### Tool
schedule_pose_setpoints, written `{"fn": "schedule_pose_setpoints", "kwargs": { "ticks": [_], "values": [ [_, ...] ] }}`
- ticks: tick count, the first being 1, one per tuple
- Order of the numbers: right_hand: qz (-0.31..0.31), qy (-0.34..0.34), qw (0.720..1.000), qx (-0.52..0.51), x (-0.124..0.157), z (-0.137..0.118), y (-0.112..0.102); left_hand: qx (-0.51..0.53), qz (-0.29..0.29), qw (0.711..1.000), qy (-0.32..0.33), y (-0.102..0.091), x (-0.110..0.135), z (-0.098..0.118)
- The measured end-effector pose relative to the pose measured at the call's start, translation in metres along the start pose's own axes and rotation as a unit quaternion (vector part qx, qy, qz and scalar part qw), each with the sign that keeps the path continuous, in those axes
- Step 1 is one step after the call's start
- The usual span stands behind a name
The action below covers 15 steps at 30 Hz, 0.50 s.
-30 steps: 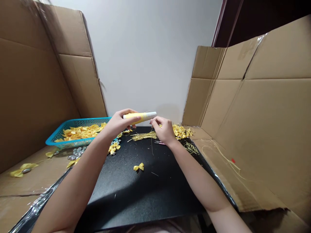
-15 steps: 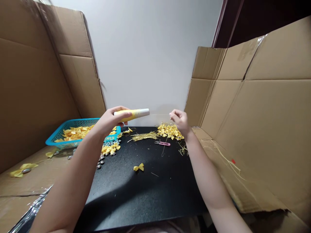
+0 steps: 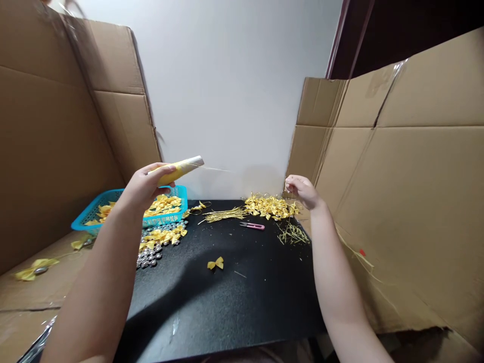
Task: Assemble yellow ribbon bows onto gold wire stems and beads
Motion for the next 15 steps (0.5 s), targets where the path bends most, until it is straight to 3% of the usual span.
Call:
{"fn": "schedule_pose_setpoints", "kwargs": {
  "ticks": [4,10,15],
  "values": [
    [-0.039,0.019,0.999,0.016,0.003,0.005,0.001,-0.013,0.016,1.000,-0.002,-0.007,-0.002,-0.004],
    [-0.055,-0.024,0.996,-0.061,0.010,-0.016,0.002,-0.081,0.032,0.995,0.041,-0.008,0.004,0.005],
    [-0.020,-0.058,0.989,-0.132,0.013,-0.029,-0.014,-0.091,0.026,0.994,0.050,-0.006,0.005,0.008]
  ]
}}
Point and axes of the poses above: each hand's wrist, its own x-axis away from the middle knuckle, its own y-axis out of the palm, z = x × y, the point moved 8 cm from there along -x, towards the middle knuckle, and after that the axes turned 3 degrees about z, right-handed, at the moved point
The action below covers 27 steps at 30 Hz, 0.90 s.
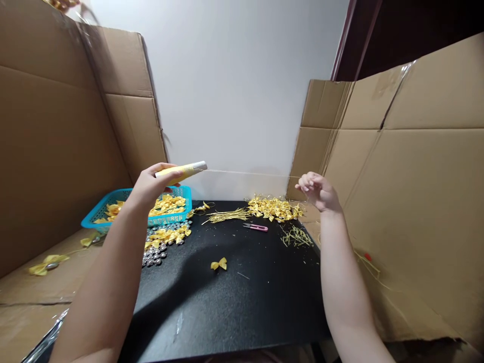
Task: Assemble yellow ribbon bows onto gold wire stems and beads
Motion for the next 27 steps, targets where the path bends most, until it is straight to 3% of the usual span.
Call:
{"fn": "schedule_pose_setpoints", "kwargs": {
  "ticks": [3,6,9,11,13,16,18,20,23,27],
  "values": [
    [0.035,-0.028,0.999,-0.008,0.004,-0.010,-0.015,0.008,0.006,1.000,0.004,-0.003,-0.001,0.001],
    [0.032,-0.054,0.998,-0.025,0.012,-0.018,-0.029,0.013,0.011,1.000,0.003,-0.008,-0.002,0.001],
    [0.028,-0.095,0.990,-0.099,0.019,-0.026,-0.045,0.011,-0.004,1.000,-0.003,-0.007,-0.002,0.000],
    [0.060,-0.134,0.976,-0.164,0.022,-0.031,-0.062,0.009,-0.009,1.000,0.000,-0.005,-0.002,0.000],
    [0.106,-0.191,0.945,-0.245,0.025,-0.037,-0.080,0.010,0.001,1.000,0.008,-0.005,-0.003,0.001],
    [0.138,-0.279,0.862,-0.399,0.034,-0.046,-0.103,0.006,0.012,1.000,0.013,-0.005,-0.006,-0.001],
    [0.142,-0.300,0.815,-0.474,0.042,-0.049,-0.111,0.003,0.012,1.000,0.011,-0.005,-0.008,-0.003],
    [0.161,-0.305,0.791,-0.505,0.049,-0.053,-0.116,0.002,0.010,1.000,0.010,-0.006,-0.009,-0.004],
    [0.187,-0.276,0.815,-0.473,0.049,-0.058,-0.117,-0.001,-0.004,1.000,0.014,-0.002,-0.007,-0.002],
    [0.155,-0.189,0.913,-0.326,0.024,-0.058,-0.082,-0.010,-0.027,0.999,0.033,0.010,0.000,0.007]
  ]
}}
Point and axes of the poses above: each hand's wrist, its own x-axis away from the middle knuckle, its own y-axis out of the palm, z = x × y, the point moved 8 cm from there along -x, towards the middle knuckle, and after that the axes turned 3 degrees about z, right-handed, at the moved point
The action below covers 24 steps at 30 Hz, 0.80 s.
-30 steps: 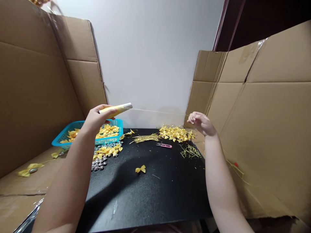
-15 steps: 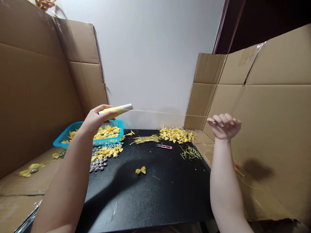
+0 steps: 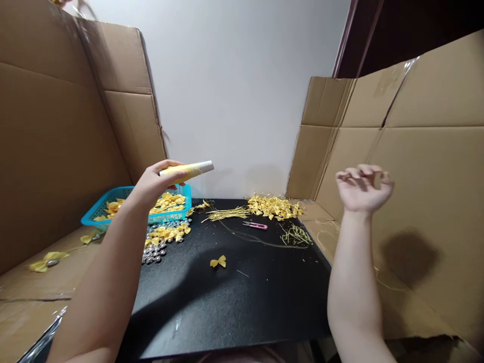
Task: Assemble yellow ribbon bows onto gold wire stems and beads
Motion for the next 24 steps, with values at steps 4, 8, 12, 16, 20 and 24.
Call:
{"fn": "schedule_pose_setpoints", "kwargs": {
  "ticks": [4,8,12,16,20,24],
  "values": [
    [-0.091,0.135,0.956,0.245,0.026,0.085,0.048,-0.002,-0.036,0.999,0.016,0.017,0.008,0.010],
    [-0.181,0.288,0.849,0.405,0.095,0.188,0.079,0.021,-0.078,0.996,0.032,0.035,0.017,0.019],
    [-0.313,0.493,0.762,0.280,0.167,0.252,0.094,0.050,-0.088,0.994,0.052,0.042,0.019,0.024],
    [-0.279,0.527,0.786,0.162,0.159,0.248,0.090,0.115,-0.038,0.992,0.034,0.031,0.011,0.017],
    [-0.084,0.376,0.907,0.167,0.097,0.213,0.063,0.122,-0.005,0.992,0.011,0.019,0.004,0.010],
    [0.010,0.249,0.950,0.188,0.060,0.172,0.046,0.054,0.000,0.999,0.009,0.013,0.002,0.007]
  ]
}}
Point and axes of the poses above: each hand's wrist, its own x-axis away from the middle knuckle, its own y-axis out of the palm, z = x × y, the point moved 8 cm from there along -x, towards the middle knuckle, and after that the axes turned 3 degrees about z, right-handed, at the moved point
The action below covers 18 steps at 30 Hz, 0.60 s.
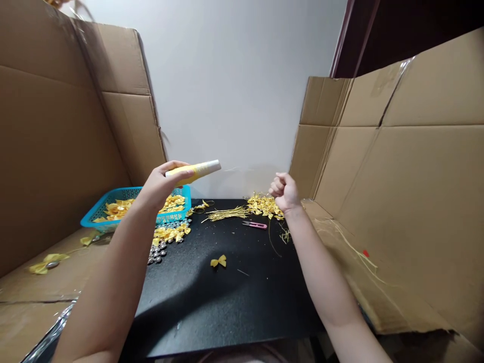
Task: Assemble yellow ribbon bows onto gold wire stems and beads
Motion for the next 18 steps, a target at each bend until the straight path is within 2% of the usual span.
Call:
{"fn": "schedule_pose_setpoints", "kwargs": {
  "ticks": [2,5,11,15,18],
  "values": [
    [0.016,-0.044,0.999,-0.002,-0.002,-0.021,-0.011,-0.014,-0.002,1.000,0.000,-0.004,-0.002,-0.002],
    [0.022,-0.068,0.997,-0.005,-0.002,-0.044,-0.025,-0.019,0.004,1.000,-0.008,-0.013,-0.005,-0.006],
    [0.035,-0.087,0.995,0.025,-0.003,-0.067,-0.045,-0.006,0.058,0.998,-0.004,-0.026,-0.003,-0.001],
    [0.053,-0.121,0.989,0.073,-0.004,-0.076,-0.055,-0.107,0.052,0.993,0.018,-0.024,0.000,0.002],
    [0.085,-0.163,0.977,0.108,-0.002,-0.088,-0.064,-0.208,0.044,0.976,0.051,-0.024,0.000,0.002]
  ]
}}
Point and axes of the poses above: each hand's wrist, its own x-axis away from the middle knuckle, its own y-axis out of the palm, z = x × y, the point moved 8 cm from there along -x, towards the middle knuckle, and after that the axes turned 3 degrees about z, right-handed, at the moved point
